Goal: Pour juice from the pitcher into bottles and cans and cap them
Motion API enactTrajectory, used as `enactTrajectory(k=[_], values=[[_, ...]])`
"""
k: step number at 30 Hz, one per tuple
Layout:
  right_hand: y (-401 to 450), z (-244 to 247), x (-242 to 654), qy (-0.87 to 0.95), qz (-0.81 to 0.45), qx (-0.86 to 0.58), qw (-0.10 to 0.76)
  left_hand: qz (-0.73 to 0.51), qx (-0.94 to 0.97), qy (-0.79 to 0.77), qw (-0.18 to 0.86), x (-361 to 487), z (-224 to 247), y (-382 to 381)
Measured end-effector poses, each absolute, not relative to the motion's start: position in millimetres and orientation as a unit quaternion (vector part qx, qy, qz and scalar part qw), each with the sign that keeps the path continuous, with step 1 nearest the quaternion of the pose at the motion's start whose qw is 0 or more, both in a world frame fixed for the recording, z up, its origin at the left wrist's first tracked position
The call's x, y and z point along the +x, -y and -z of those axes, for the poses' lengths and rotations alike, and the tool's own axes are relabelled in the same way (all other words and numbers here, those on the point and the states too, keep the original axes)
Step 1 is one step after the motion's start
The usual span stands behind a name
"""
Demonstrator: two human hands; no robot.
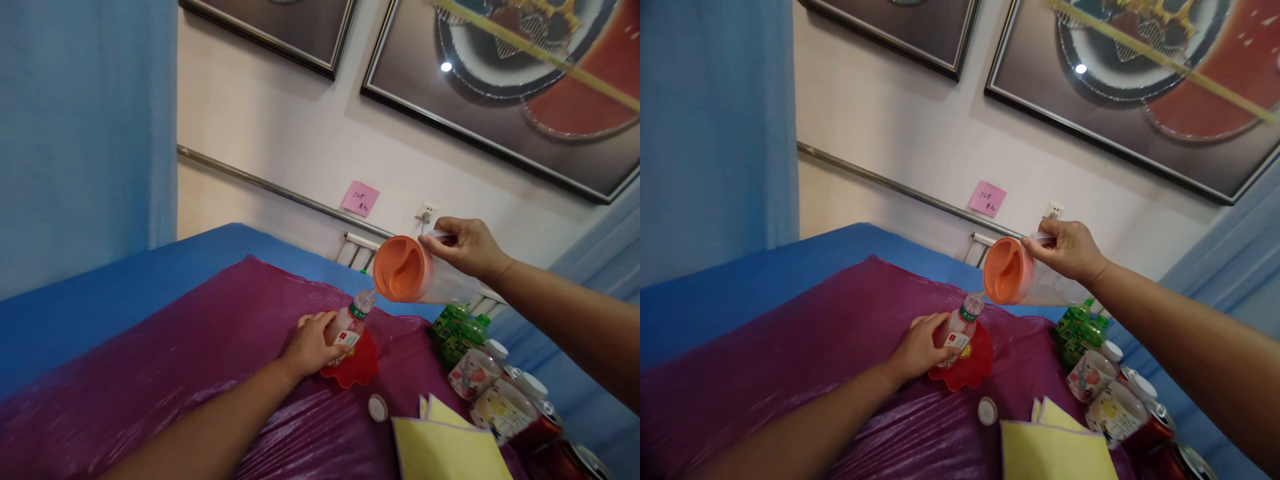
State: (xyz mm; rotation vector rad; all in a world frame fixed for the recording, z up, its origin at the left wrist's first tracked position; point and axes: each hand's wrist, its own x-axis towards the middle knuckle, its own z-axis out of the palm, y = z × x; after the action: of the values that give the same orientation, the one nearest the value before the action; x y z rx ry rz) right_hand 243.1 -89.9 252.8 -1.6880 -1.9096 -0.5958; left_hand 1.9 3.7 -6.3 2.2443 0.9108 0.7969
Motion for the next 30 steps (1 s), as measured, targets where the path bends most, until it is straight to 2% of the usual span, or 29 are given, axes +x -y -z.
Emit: enactTrajectory(k=[30], values=[[88.3, -256.3, 240.7, 0.715, 0.218, -0.622, 0.234, -0.288, 0.846, -0.335, 0.297, 0.9, 4.6, -2.1]])
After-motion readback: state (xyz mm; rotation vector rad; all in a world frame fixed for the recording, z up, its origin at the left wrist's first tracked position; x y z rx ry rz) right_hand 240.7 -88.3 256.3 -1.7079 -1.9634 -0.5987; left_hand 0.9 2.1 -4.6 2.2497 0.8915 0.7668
